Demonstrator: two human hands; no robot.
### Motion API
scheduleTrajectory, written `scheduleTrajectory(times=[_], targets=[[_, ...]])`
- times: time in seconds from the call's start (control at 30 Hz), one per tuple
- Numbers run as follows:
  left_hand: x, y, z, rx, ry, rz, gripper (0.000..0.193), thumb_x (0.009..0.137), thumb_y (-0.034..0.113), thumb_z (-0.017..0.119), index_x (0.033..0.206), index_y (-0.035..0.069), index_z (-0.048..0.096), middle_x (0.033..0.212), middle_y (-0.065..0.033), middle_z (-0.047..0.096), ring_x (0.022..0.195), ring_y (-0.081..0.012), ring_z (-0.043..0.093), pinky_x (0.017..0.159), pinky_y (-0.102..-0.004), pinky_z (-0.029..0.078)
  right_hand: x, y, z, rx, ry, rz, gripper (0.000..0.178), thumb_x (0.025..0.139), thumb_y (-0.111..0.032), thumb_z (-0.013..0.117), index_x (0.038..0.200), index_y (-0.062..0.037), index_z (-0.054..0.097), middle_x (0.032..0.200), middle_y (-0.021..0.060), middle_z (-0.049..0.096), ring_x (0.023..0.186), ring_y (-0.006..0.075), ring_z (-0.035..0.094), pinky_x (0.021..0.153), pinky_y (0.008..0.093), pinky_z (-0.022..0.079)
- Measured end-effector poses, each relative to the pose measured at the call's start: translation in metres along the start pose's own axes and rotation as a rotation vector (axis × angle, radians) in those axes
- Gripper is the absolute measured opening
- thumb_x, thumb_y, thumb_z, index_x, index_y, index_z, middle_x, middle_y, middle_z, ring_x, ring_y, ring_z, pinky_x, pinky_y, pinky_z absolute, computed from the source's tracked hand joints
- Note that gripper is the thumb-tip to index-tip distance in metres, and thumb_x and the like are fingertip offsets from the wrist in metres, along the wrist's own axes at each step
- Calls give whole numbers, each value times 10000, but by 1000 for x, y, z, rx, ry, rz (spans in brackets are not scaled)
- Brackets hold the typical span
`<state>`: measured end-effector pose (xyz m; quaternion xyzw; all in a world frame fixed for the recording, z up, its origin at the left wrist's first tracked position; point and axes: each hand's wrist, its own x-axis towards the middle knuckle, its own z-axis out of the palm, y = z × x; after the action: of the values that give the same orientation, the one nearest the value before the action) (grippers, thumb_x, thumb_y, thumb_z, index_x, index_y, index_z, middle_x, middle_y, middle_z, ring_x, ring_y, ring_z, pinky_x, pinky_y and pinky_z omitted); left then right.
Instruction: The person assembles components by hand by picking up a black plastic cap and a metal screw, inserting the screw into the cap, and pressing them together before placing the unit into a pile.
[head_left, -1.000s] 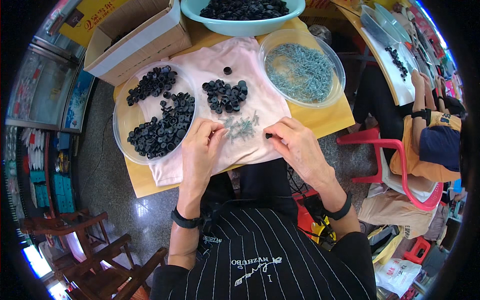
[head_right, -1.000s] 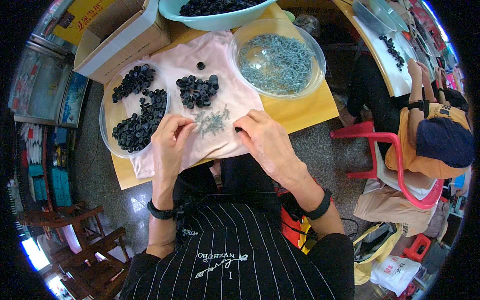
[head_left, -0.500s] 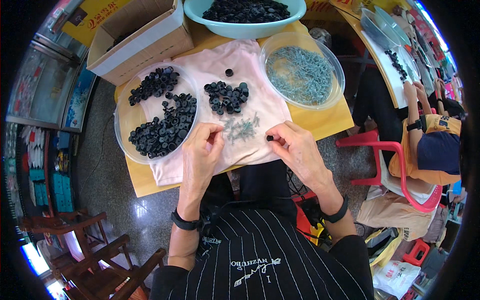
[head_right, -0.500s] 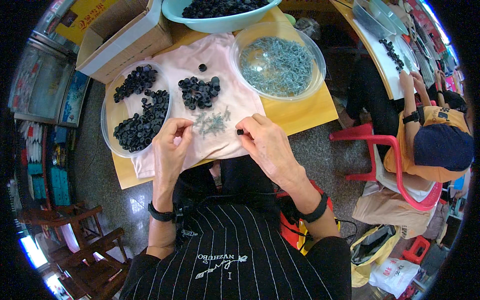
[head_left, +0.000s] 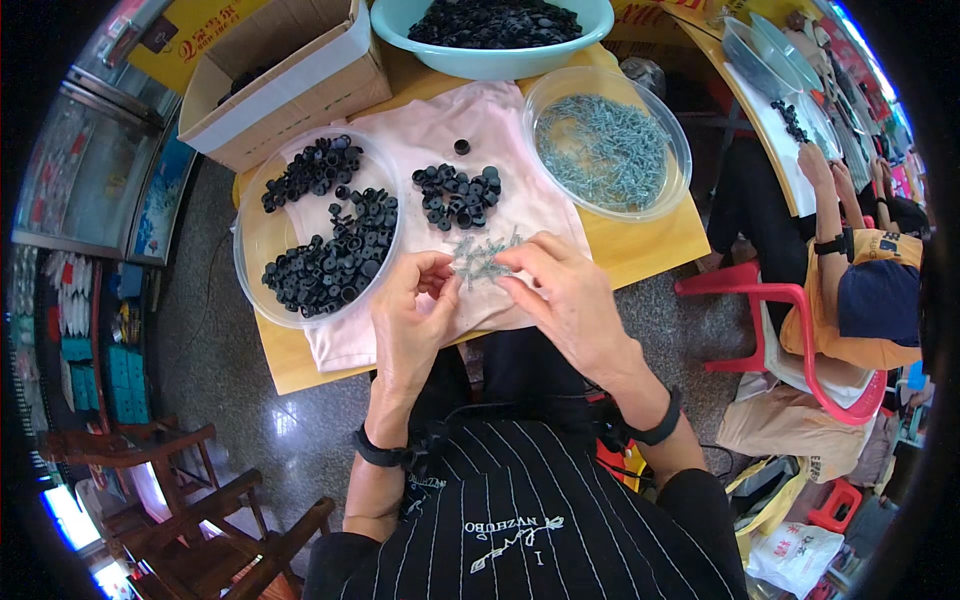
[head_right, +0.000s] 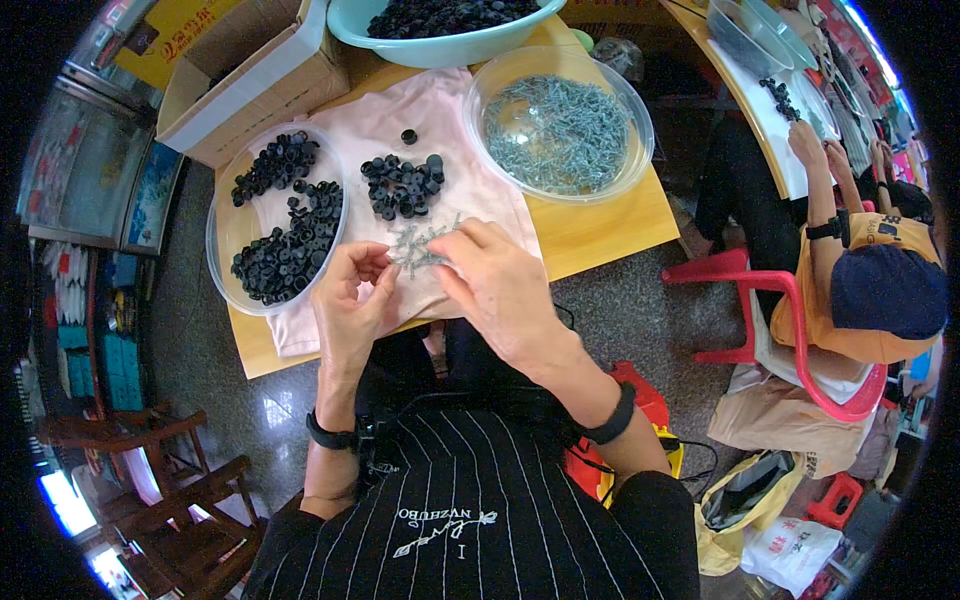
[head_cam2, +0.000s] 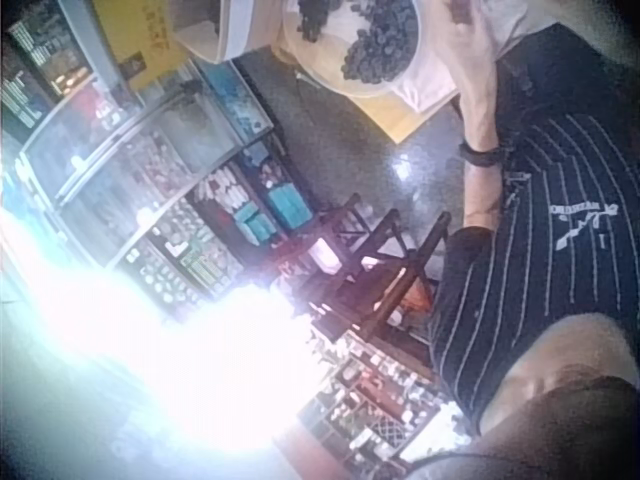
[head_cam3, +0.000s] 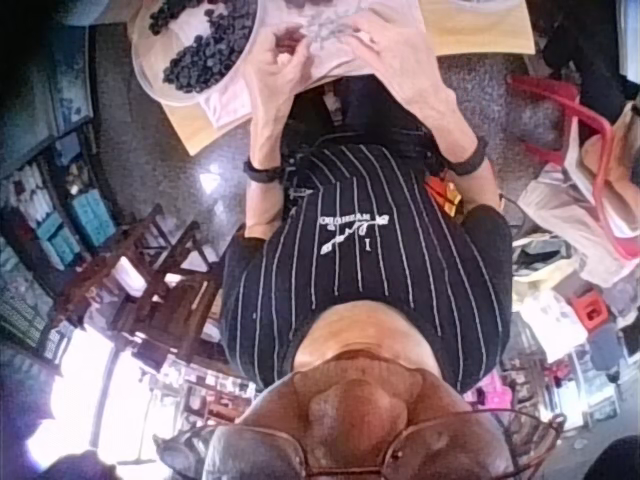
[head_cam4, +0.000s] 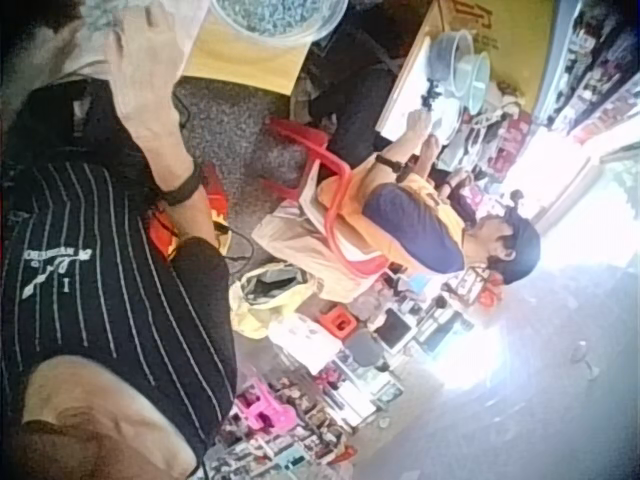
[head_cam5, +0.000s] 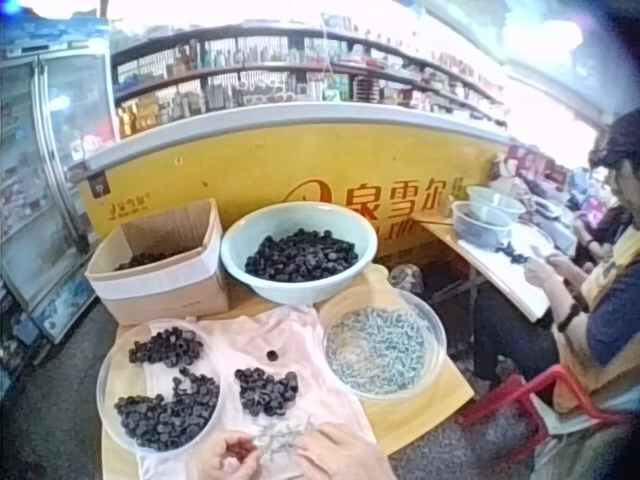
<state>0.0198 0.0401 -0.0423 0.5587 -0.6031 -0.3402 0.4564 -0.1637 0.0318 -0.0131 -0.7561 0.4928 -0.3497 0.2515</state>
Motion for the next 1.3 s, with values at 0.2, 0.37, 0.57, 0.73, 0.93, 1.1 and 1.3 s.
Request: scheduleTrajectory(times=[0.2, 0.37, 0.57, 0.73, 0.93, 1.1, 1.3], targets=[[-3, -1, 1, -109, -11, -7, 208, 820, -14, 659, 1017, -18, 592, 844, -48, 628, 732, -94, 596, 672, -218, 486, 10, 2, 24, 142, 21, -39, 115, 810, -52, 668, 911, -9, 634, 806, 80, 574, 672, 202, 562, 585, 301, 438], [-8, -6, -7, -383, -33, -141, 191, 874, 9, 622, 1046, -23, 546, 915, -66, 613, 798, -92, 589, 726, -219, 488, 13, -4, 26, 235, -42, 46, 89, 793, -67, 656, 872, -43, 623, 805, 90, 588, 776, 271, 585, 662, 344, 471], [-11, -6, -10, -532, -7, -232, 163, 881, 20, 624, 1030, -17, 571, 891, -29, 613, 782, -65, 579, 709, -192, 475, 14, 2, 31, 108, 3, -33, 108, 776, -40, 656, 879, -46, 625, 824, 87, 595, 777, 266, 591, 662, 337, 472], [-18, -9, -9, -462, 28, -179, 147, 864, 22, 649, 995, -14, 593, 880, -12, 616, 761, -58, 573, 699, -190, 470, 14, 3, 17, -23, 69, -41, 122, 789, -39, 649, 909, -50, 637, 847, 80, 605, 737, 243, 596, 639, 319, 470], [-21, -4, -13, -386, 43, -164, 94, 832, -24, 651, 926, -30, 648, 885, -20, 632, 783, -63, 583, 701, -193, 474, -11, 22, -25, 19, -19, 182, 220, 796, 21, 629, 1012, -19, 649, 868, 67, 609, 688, 125, 562, 579, 235, 440], [-21, 8, -4, -390, 12, -106, 99, 829, -46, 627, 926, -46, 642, 934, -55, 625, 821, -84, 591, 720, -208, 482, -18, 23, -23, -45, -97, 95, 280, 771, 41, 638, 1041, -31, 634, 893, 76, 610, 777, 155, 625, 625, 253, 492], [-26, 12, 4, -345, -57, -43, 107, 829, -56, 622, 934, -42, 643, 944, -66, 614, 833, -93, 590, 744, -215, 486, -20, 28, -15, -74, -68, 40, 253, 759, 39, 646, 1003, -22, 630, 889, 78, 610, 727, 155, 631, 605, 252, 502]])
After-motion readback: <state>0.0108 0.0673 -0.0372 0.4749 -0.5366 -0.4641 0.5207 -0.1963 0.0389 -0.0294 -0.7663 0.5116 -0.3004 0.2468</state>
